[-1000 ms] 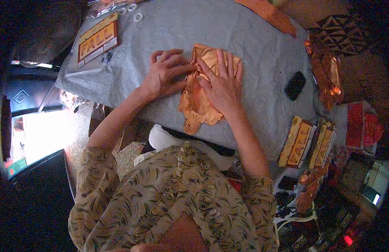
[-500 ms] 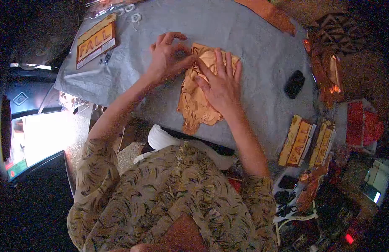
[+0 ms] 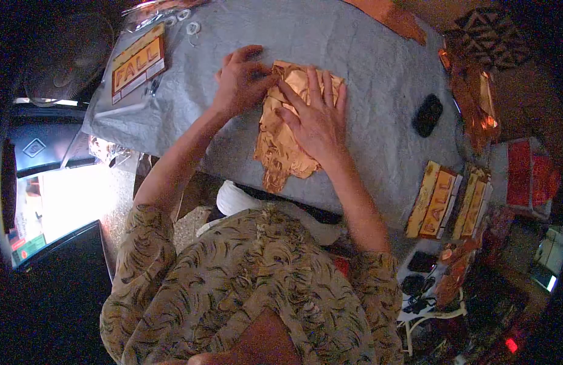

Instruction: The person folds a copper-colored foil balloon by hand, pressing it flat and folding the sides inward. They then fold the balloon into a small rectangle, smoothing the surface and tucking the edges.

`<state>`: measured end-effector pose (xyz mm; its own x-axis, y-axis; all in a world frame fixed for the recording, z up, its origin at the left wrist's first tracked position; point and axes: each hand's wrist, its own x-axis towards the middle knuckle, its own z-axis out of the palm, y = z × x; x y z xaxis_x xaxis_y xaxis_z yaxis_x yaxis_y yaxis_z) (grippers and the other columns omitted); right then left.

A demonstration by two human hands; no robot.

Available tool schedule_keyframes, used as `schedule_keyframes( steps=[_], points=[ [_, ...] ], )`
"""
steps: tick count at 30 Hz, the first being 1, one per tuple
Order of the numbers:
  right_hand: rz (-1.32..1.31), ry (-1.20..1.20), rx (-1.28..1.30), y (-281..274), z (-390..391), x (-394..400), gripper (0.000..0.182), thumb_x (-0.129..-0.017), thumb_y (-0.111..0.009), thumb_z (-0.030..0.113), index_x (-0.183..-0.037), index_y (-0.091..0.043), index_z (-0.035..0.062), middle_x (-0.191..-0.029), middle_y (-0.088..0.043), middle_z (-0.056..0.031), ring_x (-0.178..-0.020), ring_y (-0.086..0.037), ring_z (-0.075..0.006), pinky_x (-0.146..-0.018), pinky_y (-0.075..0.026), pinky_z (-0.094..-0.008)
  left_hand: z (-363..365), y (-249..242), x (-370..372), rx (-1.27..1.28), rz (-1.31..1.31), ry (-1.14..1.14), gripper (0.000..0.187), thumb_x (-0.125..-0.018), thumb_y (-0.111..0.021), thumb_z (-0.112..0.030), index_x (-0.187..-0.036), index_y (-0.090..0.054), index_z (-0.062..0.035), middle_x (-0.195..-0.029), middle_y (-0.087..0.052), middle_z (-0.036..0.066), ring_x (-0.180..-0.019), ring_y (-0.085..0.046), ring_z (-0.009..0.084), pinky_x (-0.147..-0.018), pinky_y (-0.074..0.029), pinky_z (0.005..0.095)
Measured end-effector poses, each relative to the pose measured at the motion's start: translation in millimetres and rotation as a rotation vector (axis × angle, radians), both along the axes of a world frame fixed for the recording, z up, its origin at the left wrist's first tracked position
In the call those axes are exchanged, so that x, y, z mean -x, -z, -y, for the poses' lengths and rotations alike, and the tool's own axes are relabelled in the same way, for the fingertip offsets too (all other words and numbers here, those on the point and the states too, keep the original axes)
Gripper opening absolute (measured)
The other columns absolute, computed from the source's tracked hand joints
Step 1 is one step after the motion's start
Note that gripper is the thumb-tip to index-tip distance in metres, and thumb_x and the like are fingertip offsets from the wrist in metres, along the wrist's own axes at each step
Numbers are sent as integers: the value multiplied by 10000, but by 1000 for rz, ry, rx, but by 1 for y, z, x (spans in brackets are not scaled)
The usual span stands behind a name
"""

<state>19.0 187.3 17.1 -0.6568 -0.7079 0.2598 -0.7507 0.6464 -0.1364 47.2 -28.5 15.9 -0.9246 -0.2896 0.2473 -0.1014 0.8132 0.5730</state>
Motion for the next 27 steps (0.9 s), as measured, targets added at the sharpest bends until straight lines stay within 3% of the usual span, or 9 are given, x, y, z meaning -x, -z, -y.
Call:
schedule_keyframes(
  steps=[3, 6, 9, 11, 14, 21, 24, 26, 27],
  points=[
    [-9, 3, -21, 1, 0, 0, 569, -1040, -543, 494, -1589, -453, 378, -1715, -248, -169, -1565, -239, -425, -1243, -141, -627, 2, 7, 2, -18, 0, -9, 245, -860, -796, -428, -991, -854, -229, -1480, -572, 23, -1414, -432, 334, -1135, -313, 585],
    [-12, 1, -27, 1, 0, 0, 576, -1036, -554, 485, -1593, -447, 380, -1715, -247, -171, -1566, -235, -428, -1242, -143, -629, 2, 11, 3, -47, -66, -16, 204, -806, -786, -363, -930, -856, -217, -1460, -586, 40, -1393, -425, 326, -1084, -314, 576],
    [-4, 1, -28, 2, -1, 1, 574, -1035, -559, 480, -1589, -454, 374, -1715, -246, -172, -1568, -230, -429, -1243, -140, -630, 1, 8, 4, -23, -70, -4, 213, -806, -800, -368, -950, -859, -222, -1480, -579, 46, -1399, -425, 331, -1076, -324, 579],
    [1, -1, -29, 2, -1, 0, 573, -1034, -560, 479, -1588, -458, 372, -1715, -246, -173, -1568, -228, -430, -1243, -138, -632, 2, 6, 11, -1, -32, -32, 295, -849, -809, -468, -1009, -855, -225, -1512, -557, 11, -1412, -414, 343, -1114, -318, 596],
    [7, -9, -18, 0, -1, 0, 572, -1035, -556, 485, -1587, -463, 365, -1714, -249, -172, -1567, -230, -430, -1243, -136, -637, 6, 7, 19, -12, -30, -23, 328, -844, -811, -498, -1018, -856, -224, -1510, -558, 11, -1394, -425, 343, -1101, -317, 609],
    [12, 0, -11, -2, -1, 0, 581, -1040, -534, 509, -1597, -444, 371, -1706, -268, -172, -1558, -243, -434, -1242, -137, -640, 12, 5, 11, 30, -69, 17, 306, -865, -810, -461, -1053, -847, -222, -1487, -579, 21, -1359, -458, 352, -1092, -339, 604],
    [8, -11, 9, 0, -1, 0, 596, -1023, -567, 505, -1591, -447, 372, -1701, -277, -178, -1555, -254, -439, -1236, -150, -656, 11, 5, -3, 9, -122, 56, 275, -883, -800, -431, -1044, -843, -212, -1461, -597, 24, -1346, -476, 352, -1085, -372, 584],
    [2, -17, 26, 2, -1, 0, 610, -1006, -603, 497, -1584, -455, 368, -1698, -284, -184, -1553, -262, -444, -1230, -161, -673, 3, -3, -17, 53, -128, 3, 317, -868, -777, -496, -957, -849, -200, -1267, -694, 73, -1218, -575, 334, -971, -451, 511],
    [-4, -15, 27, 4, -1, 1, 618, -1006, -602, 498, -1588, -449, 362, -1698, -283, -184, -1553, -261, -445, -1231, -160, -672, 3, -5, -18, 54, -127, 3, 317, -868, -777, -496, -957, -849, -200, -1267, -694, 73, -1218, -575, 334, -971, -451, 511]
  ],
)
